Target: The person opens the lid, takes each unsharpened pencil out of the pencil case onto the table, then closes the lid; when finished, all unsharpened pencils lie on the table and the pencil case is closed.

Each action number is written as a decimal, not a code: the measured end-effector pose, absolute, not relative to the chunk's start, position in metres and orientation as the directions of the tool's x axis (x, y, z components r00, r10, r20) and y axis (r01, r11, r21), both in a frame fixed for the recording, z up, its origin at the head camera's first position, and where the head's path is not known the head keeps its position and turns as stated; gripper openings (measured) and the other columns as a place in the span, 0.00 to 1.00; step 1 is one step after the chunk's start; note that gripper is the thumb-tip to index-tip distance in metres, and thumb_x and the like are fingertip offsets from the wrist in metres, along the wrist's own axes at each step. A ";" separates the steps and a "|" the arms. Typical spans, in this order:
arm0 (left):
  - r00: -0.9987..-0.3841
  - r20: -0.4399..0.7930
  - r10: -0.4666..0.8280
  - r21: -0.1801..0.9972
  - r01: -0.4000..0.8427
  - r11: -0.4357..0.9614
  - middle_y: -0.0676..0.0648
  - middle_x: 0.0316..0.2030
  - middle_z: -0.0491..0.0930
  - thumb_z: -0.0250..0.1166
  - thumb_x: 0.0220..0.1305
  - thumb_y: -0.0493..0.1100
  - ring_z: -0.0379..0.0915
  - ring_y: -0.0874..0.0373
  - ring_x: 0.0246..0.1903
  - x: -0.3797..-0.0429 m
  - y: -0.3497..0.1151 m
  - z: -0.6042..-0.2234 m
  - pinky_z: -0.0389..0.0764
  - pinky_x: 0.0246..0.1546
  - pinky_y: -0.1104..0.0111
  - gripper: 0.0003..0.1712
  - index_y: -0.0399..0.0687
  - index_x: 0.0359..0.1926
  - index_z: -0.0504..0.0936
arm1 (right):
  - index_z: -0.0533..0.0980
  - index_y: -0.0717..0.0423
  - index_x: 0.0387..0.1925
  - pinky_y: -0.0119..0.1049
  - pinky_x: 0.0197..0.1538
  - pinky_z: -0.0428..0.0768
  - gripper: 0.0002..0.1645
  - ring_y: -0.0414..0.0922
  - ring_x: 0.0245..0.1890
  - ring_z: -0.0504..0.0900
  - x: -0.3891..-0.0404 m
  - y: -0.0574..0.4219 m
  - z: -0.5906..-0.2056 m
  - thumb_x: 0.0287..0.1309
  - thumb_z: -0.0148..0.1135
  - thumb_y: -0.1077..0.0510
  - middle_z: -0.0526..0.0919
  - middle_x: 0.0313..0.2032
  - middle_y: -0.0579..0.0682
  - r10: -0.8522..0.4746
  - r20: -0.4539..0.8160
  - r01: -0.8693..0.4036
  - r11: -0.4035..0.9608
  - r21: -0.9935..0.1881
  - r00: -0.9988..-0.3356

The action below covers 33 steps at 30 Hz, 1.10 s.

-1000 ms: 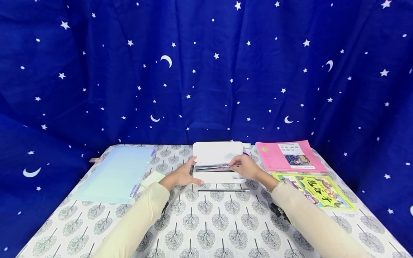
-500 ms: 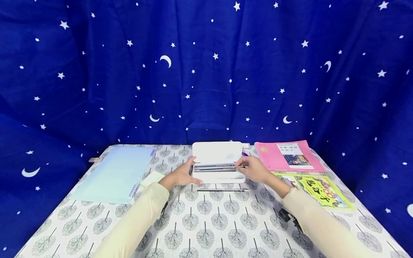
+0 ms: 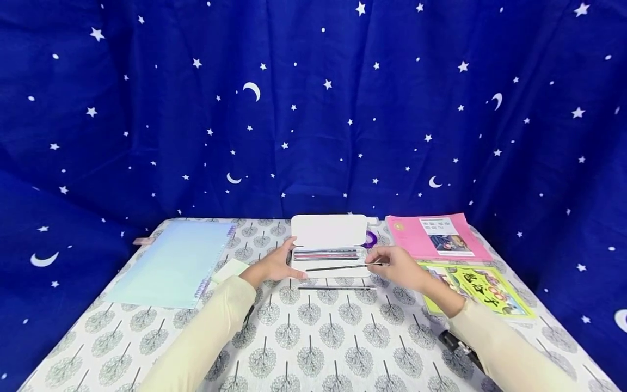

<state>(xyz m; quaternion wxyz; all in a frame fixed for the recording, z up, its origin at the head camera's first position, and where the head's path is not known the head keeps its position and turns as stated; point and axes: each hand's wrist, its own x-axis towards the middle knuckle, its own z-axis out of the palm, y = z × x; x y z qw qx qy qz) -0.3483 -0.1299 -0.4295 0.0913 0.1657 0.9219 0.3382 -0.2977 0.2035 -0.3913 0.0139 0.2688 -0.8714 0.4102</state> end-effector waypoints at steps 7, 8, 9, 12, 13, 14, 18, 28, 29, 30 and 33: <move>-0.925 -0.055 0.377 0.651 0.253 0.716 0.42 0.73 0.61 0.78 0.48 0.58 0.54 0.41 0.72 -0.348 -0.130 -0.428 0.54 0.72 0.45 0.68 0.53 0.79 0.43 | 0.80 0.65 0.38 0.31 0.39 0.83 0.04 0.44 0.36 0.82 -0.283 0.203 -0.397 0.60 0.63 0.68 0.84 0.38 0.57 -0.537 0.215 -0.507 0.484 -0.713 -0.816; -0.925 -0.057 0.377 0.649 0.252 0.718 0.43 0.73 0.61 0.78 0.48 0.59 0.54 0.41 0.72 -0.348 -0.130 -0.428 0.55 0.71 0.45 0.68 0.53 0.79 0.43 | 0.80 0.65 0.37 0.32 0.41 0.83 0.04 0.44 0.36 0.83 -0.281 0.202 -0.398 0.59 0.64 0.68 0.84 0.38 0.56 -0.544 0.212 -0.511 0.484 -0.711 -0.812; -0.925 -0.060 0.375 0.647 0.250 0.720 0.43 0.73 0.60 0.78 0.48 0.59 0.54 0.42 0.72 -0.349 -0.130 -0.428 0.54 0.72 0.45 0.68 0.54 0.79 0.43 | 0.80 0.65 0.37 0.32 0.41 0.83 0.04 0.44 0.36 0.83 -0.279 0.201 -0.399 0.59 0.64 0.68 0.84 0.37 0.56 -0.550 0.208 -0.512 0.485 -0.709 -0.809; -0.926 -0.068 0.371 0.638 0.245 0.730 0.44 0.73 0.60 0.78 0.48 0.60 0.54 0.41 0.72 -0.349 -0.130 -0.428 0.55 0.71 0.44 0.68 0.54 0.79 0.42 | 0.81 0.62 0.37 0.32 0.41 0.83 0.04 0.43 0.35 0.83 -0.277 0.198 -0.402 0.58 0.65 0.68 0.85 0.36 0.52 -0.554 0.194 -0.512 0.503 -0.696 -0.809; -0.926 -0.071 0.370 0.637 0.243 0.732 0.44 0.73 0.60 0.77 0.49 0.60 0.54 0.41 0.72 -0.349 -0.131 -0.428 0.55 0.71 0.43 0.68 0.54 0.79 0.42 | 0.81 0.61 0.37 0.32 0.41 0.82 0.04 0.42 0.35 0.82 -0.276 0.197 -0.403 0.58 0.65 0.68 0.85 0.36 0.50 -0.554 0.196 -0.517 0.512 -0.686 -0.809; -0.927 -0.073 0.368 0.636 0.241 0.733 0.45 0.73 0.60 0.77 0.49 0.60 0.54 0.41 0.72 -0.349 -0.131 -0.428 0.55 0.71 0.43 0.68 0.55 0.79 0.42 | 0.81 0.60 0.36 0.32 0.41 0.82 0.05 0.42 0.35 0.82 -0.275 0.196 -0.404 0.57 0.65 0.68 0.85 0.35 0.50 -0.554 0.198 -0.521 0.519 -0.678 -0.809; -0.926 -0.079 0.369 0.634 0.239 0.736 0.45 0.73 0.60 0.77 0.49 0.60 0.54 0.41 0.72 -0.349 -0.131 -0.429 0.55 0.71 0.43 0.68 0.55 0.79 0.42 | 0.81 0.59 0.35 0.32 0.40 0.82 0.05 0.41 0.34 0.81 -0.273 0.192 -0.408 0.56 0.66 0.69 0.85 0.33 0.50 -0.552 0.202 -0.535 0.548 -0.643 -0.809; -0.926 -0.067 0.372 0.642 0.245 0.726 0.44 0.73 0.60 0.78 0.48 0.60 0.55 0.41 0.71 -0.350 -0.131 -0.430 0.56 0.71 0.44 0.68 0.54 0.79 0.43 | 0.80 0.54 0.33 0.30 0.33 0.80 0.04 0.34 0.27 0.77 -0.265 0.189 -0.416 0.58 0.66 0.66 0.81 0.29 0.40 -0.548 0.156 -0.536 0.652 -0.536 -0.822; -0.926 -0.070 0.370 0.642 0.242 0.727 0.44 0.73 0.60 0.78 0.48 0.60 0.55 0.41 0.71 -0.350 -0.131 -0.430 0.56 0.71 0.44 0.68 0.54 0.79 0.43 | 0.80 0.54 0.32 0.29 0.32 0.79 0.05 0.35 0.26 0.77 -0.265 0.189 -0.416 0.58 0.66 0.66 0.81 0.29 0.40 -0.551 0.154 -0.538 0.652 -0.534 -0.821; -0.927 -0.072 0.367 0.643 0.238 0.728 0.45 0.73 0.60 0.78 0.48 0.60 0.55 0.41 0.71 -0.350 -0.131 -0.430 0.55 0.71 0.44 0.68 0.55 0.79 0.43 | 0.80 0.53 0.32 0.29 0.32 0.79 0.05 0.35 0.26 0.76 -0.264 0.188 -0.417 0.58 0.66 0.66 0.81 0.29 0.39 -0.552 0.154 -0.540 0.653 -0.532 -0.819; -0.929 -0.072 0.362 0.641 0.235 0.731 0.45 0.73 0.60 0.78 0.47 0.60 0.54 0.42 0.72 -0.350 -0.131 -0.430 0.55 0.71 0.44 0.68 0.56 0.79 0.43 | 0.80 0.52 0.31 0.30 0.31 0.78 0.05 0.35 0.24 0.75 -0.264 0.188 -0.417 0.58 0.66 0.65 0.80 0.28 0.39 -0.557 0.157 -0.545 0.646 -0.534 -0.815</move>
